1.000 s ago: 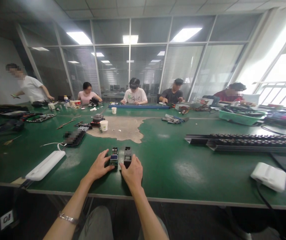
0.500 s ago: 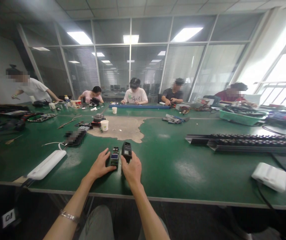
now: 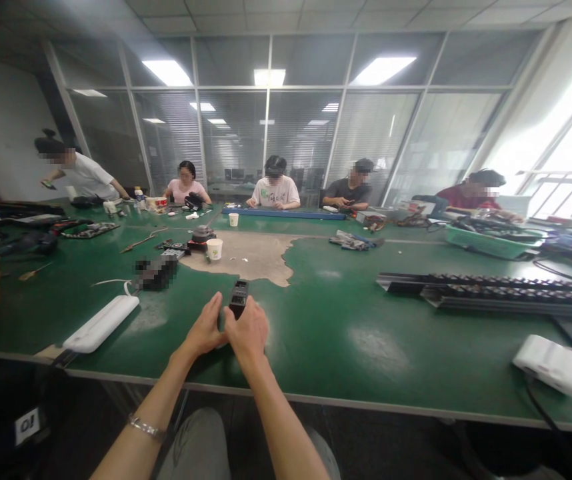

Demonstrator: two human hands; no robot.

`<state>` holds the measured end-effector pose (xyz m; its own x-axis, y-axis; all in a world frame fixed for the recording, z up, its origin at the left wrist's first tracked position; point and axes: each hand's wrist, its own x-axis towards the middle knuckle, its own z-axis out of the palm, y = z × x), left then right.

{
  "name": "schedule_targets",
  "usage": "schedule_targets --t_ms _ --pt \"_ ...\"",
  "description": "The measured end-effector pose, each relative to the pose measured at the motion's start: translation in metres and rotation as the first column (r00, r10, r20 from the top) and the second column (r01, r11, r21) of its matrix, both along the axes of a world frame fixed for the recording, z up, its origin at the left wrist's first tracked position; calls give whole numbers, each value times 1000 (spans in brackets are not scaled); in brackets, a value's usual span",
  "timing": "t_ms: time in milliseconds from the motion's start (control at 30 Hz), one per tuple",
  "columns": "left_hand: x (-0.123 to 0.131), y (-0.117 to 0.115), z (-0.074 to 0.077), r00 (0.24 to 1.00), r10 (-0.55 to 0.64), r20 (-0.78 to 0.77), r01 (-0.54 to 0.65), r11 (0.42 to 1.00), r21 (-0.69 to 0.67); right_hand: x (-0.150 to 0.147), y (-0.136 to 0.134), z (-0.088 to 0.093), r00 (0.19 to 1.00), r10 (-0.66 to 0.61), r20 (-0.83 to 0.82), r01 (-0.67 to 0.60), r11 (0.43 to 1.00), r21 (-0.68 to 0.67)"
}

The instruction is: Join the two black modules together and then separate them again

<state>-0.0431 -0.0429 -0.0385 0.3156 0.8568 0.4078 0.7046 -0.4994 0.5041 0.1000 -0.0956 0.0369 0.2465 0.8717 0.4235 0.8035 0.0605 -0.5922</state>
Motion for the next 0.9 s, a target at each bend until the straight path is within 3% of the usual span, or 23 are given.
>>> schedule_targets --t_ms 200,400,633,900 --pt "0 -2 3 1000 -11 17 11 1000 3 -5 3 -1 999 1 37 1 997 -73" --pt "2 -3 4 1000 -10 15 10 1000 24 -5 -7 -19 999 12 50 -7 995 -98" --pt "2 -3 2 998 -30 -57 33 998 55 -2 -10 -32 999 18 28 -19 1000 8" --pt "3 -4 3 993 51 -108 -46 998 47 -1 -6 -26 993 90 -77 -87 995 43"
